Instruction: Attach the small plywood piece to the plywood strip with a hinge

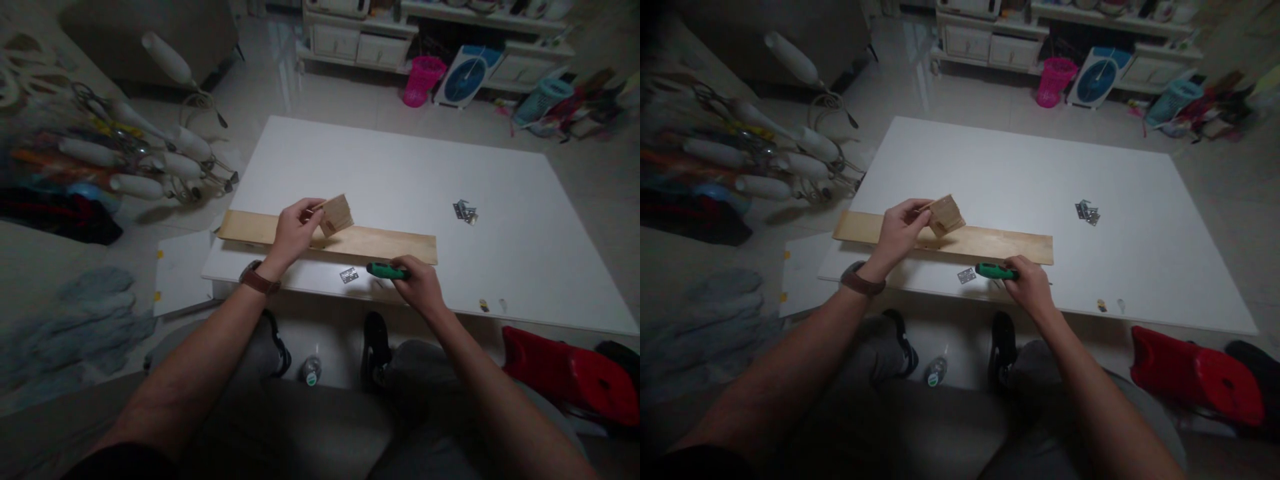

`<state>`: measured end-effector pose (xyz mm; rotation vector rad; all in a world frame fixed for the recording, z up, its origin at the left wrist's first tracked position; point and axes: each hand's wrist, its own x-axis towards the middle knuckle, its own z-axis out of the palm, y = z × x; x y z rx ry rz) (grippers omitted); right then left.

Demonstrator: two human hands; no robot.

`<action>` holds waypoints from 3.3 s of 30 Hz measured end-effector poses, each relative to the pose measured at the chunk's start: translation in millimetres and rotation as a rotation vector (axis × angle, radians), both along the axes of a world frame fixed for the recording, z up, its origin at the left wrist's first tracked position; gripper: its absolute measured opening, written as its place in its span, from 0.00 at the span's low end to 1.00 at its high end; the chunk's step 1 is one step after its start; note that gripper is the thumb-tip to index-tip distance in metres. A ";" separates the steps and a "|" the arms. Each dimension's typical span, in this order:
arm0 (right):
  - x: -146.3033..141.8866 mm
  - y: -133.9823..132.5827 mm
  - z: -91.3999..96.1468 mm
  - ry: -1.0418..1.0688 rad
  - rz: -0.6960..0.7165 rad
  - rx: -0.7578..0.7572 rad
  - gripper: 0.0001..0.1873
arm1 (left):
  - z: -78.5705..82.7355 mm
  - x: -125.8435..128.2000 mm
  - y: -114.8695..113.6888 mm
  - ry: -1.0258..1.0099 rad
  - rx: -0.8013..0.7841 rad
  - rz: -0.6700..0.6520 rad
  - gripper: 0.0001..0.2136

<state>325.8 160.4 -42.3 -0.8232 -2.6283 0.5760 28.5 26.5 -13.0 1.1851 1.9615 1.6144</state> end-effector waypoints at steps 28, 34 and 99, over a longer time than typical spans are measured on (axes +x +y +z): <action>-40.4 -1.7 20.1 0.273 -0.088 -0.114 0.03 | -11.7 -88.7 -56.5 0.107 -0.446 0.395 0.12; -33.3 4.8 22.2 0.319 -0.271 -0.152 0.08 | -9.7 -46.7 -44.4 0.536 -0.367 0.235 0.10; 31.9 63.5 16.5 0.681 -0.417 -0.243 0.25 | -141.6 163.7 -43.4 0.443 -1.440 -1.039 0.08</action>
